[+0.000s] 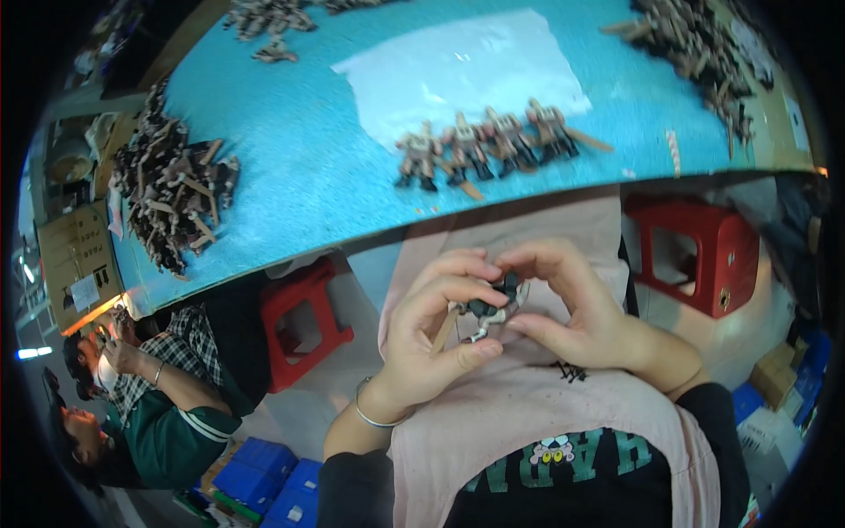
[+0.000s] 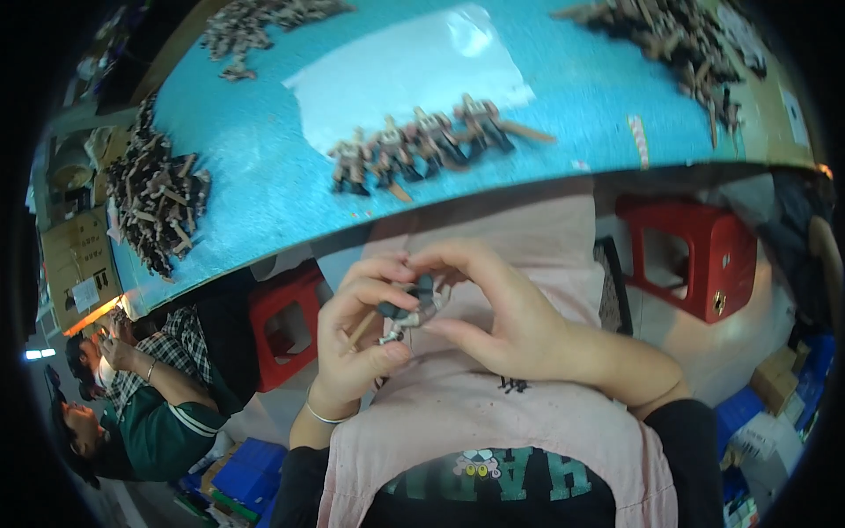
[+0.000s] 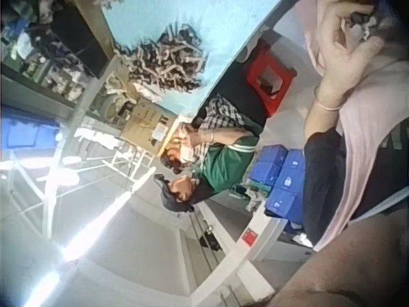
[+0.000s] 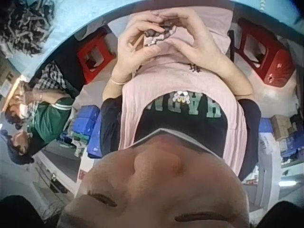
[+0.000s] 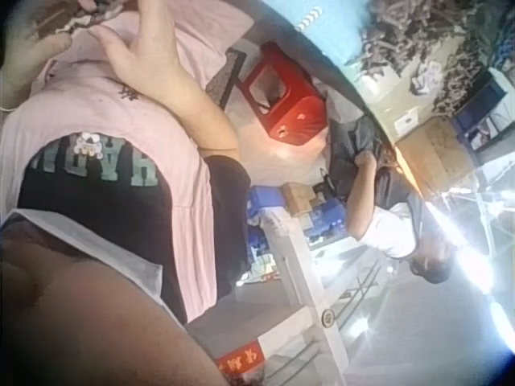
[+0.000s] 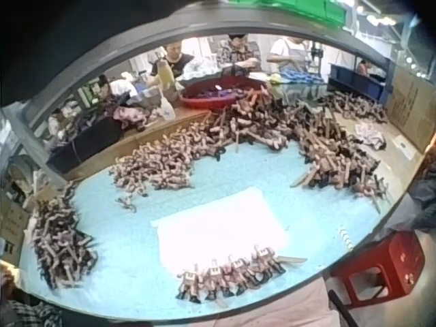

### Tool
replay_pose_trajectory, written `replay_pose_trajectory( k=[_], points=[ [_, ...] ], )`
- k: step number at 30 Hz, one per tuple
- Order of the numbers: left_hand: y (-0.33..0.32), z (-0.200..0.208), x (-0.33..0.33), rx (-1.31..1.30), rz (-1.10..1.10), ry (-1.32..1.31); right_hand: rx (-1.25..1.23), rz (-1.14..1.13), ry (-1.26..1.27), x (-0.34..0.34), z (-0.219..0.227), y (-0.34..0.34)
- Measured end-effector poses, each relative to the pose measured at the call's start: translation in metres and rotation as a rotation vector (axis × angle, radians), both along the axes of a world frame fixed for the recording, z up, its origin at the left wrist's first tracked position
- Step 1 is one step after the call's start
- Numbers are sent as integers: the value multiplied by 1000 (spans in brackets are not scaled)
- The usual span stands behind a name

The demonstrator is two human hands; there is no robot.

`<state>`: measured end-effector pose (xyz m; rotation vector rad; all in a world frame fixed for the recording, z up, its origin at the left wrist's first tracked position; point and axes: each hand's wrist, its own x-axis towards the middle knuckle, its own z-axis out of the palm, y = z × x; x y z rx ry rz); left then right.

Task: The person applies adhesive from a bottle onto toy figures and attaches limbs and accessories to the figures by hand.

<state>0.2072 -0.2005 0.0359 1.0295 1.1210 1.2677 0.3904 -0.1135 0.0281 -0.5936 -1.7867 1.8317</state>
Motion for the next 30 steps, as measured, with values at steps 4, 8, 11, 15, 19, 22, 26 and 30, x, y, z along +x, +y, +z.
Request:
replay_pose_trajectory(
  k=[4, 8, 11, 15, 19, 22, 26, 30],
  points=[
    [-2, -1, -15, 3, 122, 67, 6, 48, -72, 2, 1, 23],
    [-16, 3, -58, 101, 417, 341, 283, 79, -156, -10, 38, 73],
    [-21, 7, -88, 49, 681, 749, 547, -34, -146, -41, 46, 122],
    [-20, -16, -127, -32, 821, 987, 891, -90, -293, -113, 49, 181],
    [-8, -26, -155, -1, 911, 1087, 1093, -214, -500, -168, 25, 218],
    [-1, -29, -175, 23, 944, 1193, 1172, -179, -664, -183, 13, 231],
    [10, -27, -193, -25, 948, 1217, 1126, -95, -662, -181, 8, 237],
    [18, -25, -195, -55, 943, 1275, 1015, -129, -601, -162, 7, 243]
  ],
)
